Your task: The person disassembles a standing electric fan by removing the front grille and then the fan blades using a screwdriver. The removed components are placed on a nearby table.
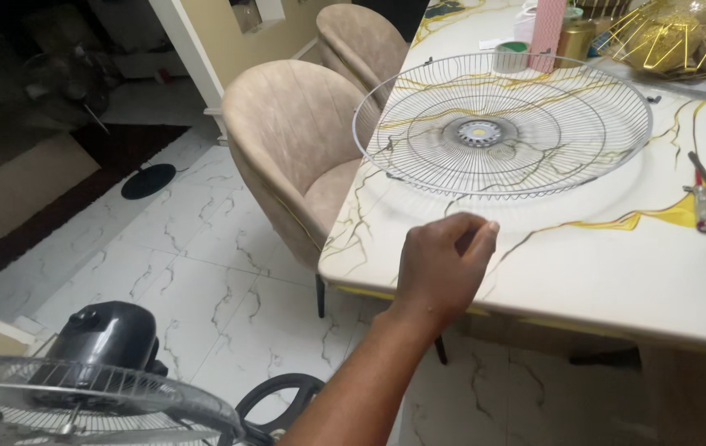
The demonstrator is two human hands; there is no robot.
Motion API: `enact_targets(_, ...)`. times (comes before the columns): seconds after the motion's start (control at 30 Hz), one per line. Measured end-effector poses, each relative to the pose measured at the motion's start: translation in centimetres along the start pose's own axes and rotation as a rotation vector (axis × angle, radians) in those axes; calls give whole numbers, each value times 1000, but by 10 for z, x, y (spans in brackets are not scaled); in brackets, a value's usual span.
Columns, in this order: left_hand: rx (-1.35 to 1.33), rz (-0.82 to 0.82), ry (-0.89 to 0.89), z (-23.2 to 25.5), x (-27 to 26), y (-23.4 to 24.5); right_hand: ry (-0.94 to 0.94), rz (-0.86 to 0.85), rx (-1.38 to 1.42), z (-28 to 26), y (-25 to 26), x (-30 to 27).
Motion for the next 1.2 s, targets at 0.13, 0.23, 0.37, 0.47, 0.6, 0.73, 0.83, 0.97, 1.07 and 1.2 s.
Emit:
enact_targets(0.13,-107,-4,71,12,-10,14,-14,-82,72,-4,-20,-30)
enact_targets(0.23,-192,-31,100,17,-21,21,-14,-155,126,-13,-39,-53)
enact_targets(0.37,-394,-8,146,20,-40,32,-21,-245,205,-22,-59,-86)
enact_targets(0.47,-404,-31,225,19,-55,45,-16,-314,265,-34,-73,-107)
enact_targets(0.6,-556,-158,577,10,-80,39,-28,-401,373,-45,-93,-137)
enact_targets(0.73,-716,-118,611,21,-81,24,-55,-518,473,-59,-102,-169)
enact_targets(0.83,-947,52,549,17,-60,21,-123,-602,510,-52,-103,-191)
enact_targets(0.97,-1179,254,631,-1,-42,15,-369,-680,364,-21,-118,-207)
enact_targets(1.07,-1105,402,629,-15,-34,5,-318,-987,370,-25,-126,-193)
enact_targets(1.2,-1080,597,796,-42,-33,-24,-93,-388,-59,-41,-62,-80)
Point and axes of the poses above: each hand's wrist, its own x-axis towards the middle knuckle, its own y-axis out of the back of the hand, z = x × y, the point moved 8 cm from there along x, towards the middle knuckle, and after that the axes turned 14 degrees about -y, right-handed, at the moved point
